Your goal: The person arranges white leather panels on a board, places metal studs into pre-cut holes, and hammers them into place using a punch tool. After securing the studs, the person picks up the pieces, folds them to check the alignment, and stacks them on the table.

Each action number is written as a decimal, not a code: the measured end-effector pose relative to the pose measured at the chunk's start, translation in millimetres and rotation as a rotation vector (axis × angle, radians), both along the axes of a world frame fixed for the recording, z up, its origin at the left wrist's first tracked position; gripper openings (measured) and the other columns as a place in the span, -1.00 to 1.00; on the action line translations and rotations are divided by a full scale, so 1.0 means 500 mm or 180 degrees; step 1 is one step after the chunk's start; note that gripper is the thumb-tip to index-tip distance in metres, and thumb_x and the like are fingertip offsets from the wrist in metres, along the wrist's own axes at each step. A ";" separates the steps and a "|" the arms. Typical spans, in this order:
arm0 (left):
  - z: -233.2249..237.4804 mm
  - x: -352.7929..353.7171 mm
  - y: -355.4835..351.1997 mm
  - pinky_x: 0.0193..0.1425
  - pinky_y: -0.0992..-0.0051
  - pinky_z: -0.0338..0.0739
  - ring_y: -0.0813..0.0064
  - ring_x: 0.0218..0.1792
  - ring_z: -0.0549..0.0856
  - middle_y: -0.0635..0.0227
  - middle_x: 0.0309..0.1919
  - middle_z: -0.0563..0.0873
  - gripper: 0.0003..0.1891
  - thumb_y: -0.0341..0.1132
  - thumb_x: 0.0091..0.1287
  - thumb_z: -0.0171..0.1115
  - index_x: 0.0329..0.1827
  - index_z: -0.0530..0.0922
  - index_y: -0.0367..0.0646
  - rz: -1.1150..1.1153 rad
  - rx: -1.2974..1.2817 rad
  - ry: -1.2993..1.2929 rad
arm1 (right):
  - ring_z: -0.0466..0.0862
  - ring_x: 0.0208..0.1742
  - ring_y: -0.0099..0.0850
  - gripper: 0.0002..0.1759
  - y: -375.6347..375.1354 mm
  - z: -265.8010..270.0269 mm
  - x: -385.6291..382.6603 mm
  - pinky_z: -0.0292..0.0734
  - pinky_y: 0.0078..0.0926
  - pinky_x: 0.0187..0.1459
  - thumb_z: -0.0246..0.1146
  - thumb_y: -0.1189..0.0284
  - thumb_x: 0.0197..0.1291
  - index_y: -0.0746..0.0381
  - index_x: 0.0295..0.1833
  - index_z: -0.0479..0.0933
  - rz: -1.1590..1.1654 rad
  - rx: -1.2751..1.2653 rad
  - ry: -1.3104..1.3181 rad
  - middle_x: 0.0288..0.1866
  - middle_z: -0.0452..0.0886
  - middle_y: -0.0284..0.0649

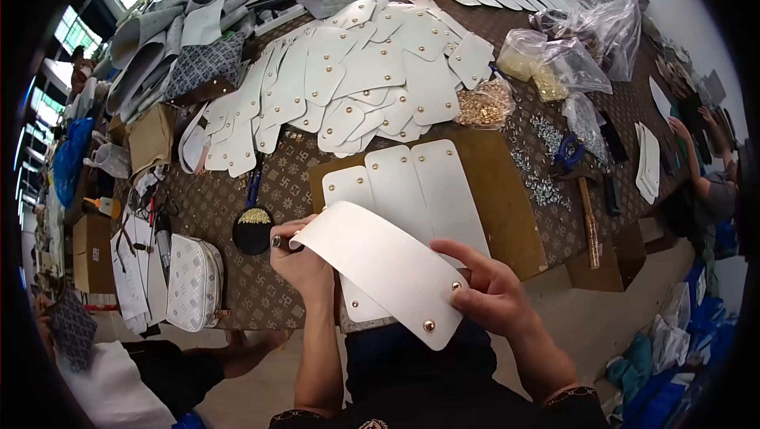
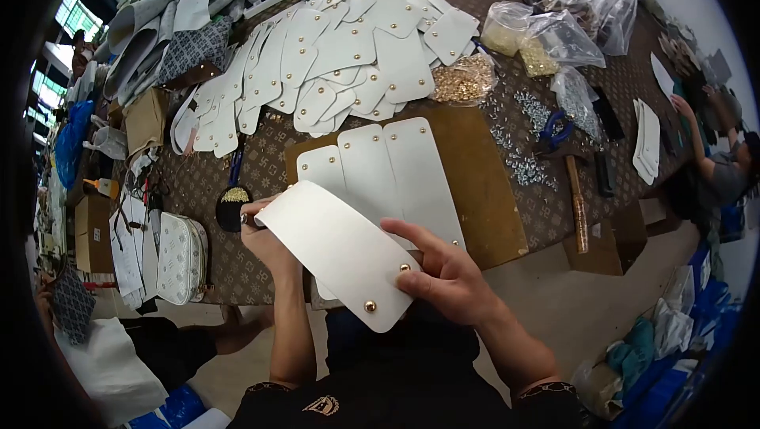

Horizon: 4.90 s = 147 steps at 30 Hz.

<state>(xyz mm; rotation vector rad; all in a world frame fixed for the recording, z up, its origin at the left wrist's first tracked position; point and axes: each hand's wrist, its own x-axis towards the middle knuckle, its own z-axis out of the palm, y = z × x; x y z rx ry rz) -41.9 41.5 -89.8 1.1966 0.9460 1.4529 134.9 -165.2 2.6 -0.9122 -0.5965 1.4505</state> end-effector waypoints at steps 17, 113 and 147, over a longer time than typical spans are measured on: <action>-0.007 -0.030 -0.057 -0.14 0.61 0.49 0.70 -0.29 0.55 0.46 -0.33 0.68 -0.70 -0.53 0.26 0.59 -0.31 0.52 -0.17 -0.0116 -0.0087 0.0938 | 0.72 0.21 -0.39 -0.25 0.014 -0.032 0.021 0.75 -0.40 0.14 0.29 0.58 0.47 0.41 0.66 0.15 -0.0659 0.0823 0.0863 0.34 0.61 -0.05; 0.104 -0.132 -0.129 -0.20 0.74 0.47 0.78 -0.23 0.57 0.32 0.23 0.65 -0.35 -0.49 0.35 0.51 0.48 0.42 -0.40 -0.1478 -0.2463 -0.0052 | 0.70 0.14 -0.38 -0.30 0.036 -0.110 -0.014 0.68 -0.40 0.11 0.28 0.69 0.36 0.40 0.55 0.19 -0.1393 -0.0457 -0.0863 0.21 0.64 -0.04; 0.016 -0.006 -0.184 0.22 0.18 0.68 0.15 0.13 0.77 0.01 0.23 0.70 -0.48 -0.14 0.68 0.07 0.49 0.39 -0.38 -0.1586 -0.1835 -0.0176 | 0.58 0.38 -0.16 -0.31 0.027 -0.117 -0.095 0.45 -0.24 0.43 0.26 0.53 0.29 0.26 0.54 0.33 -0.0861 0.0023 -0.2567 0.32 0.58 0.12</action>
